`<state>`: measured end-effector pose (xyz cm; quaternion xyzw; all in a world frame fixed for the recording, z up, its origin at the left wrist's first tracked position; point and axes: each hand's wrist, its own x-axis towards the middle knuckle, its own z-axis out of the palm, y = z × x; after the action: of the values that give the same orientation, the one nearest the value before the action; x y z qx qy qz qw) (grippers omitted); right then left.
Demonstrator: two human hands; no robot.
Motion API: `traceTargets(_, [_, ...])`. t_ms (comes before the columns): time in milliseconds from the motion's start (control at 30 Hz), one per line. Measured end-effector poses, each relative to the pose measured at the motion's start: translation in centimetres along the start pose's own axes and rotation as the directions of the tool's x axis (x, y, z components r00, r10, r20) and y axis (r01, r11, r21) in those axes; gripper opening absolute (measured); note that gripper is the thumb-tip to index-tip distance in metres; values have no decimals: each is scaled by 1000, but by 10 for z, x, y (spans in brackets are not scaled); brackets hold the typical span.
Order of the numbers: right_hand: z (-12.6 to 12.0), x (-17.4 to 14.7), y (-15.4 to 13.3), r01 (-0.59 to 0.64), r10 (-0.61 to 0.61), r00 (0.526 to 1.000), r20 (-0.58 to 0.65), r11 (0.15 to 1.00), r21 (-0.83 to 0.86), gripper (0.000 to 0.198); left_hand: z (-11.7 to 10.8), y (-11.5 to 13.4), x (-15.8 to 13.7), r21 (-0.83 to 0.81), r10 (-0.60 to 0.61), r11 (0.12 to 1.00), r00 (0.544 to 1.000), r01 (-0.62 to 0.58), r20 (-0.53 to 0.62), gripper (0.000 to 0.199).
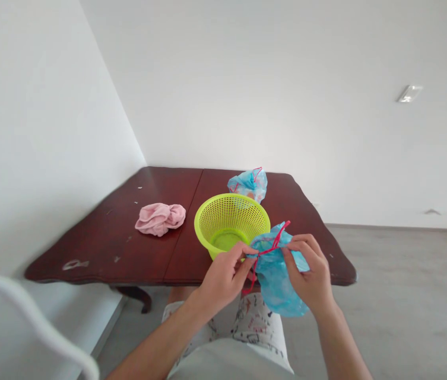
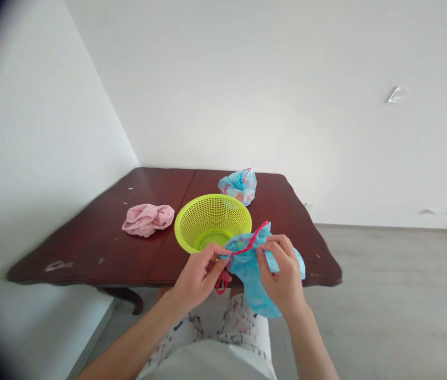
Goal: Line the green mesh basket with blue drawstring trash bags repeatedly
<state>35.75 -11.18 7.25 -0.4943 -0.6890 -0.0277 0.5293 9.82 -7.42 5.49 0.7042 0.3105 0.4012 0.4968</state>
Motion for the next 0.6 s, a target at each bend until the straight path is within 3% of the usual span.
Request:
traceTargets(100, [-5,-1,14,-107,108,976,-191,994,15,13,-4,-5,-5,-12,5,1000,998,-6,-63,36])
traceTargets(200, [-2,-6,28,-270,310,903,-297,948,168,23,-4,-8,-8,-57,21,998,995,-26,-95,36])
traceTargets(267, [0,-9,31,-360,428,866,-257,892,274,27,-2,-7,-9,-114,25,993,996,-35,-88,38])
traceTargets(367, [-3,-9,24,-424,492,862,-123,833,355,33,1,-3,-9,-196,15,980,999,-22,-35,39])
traceTargets(467, [-9,-7,8,-380,401,916,19,853,359,40,1,3,-7,-170,10,985,999,-4,35,38])
traceTargets(600, [-9,-3,-10,-296,264,953,151,917,267,48,1,8,-2,58,53,997,995,-58,83,29])
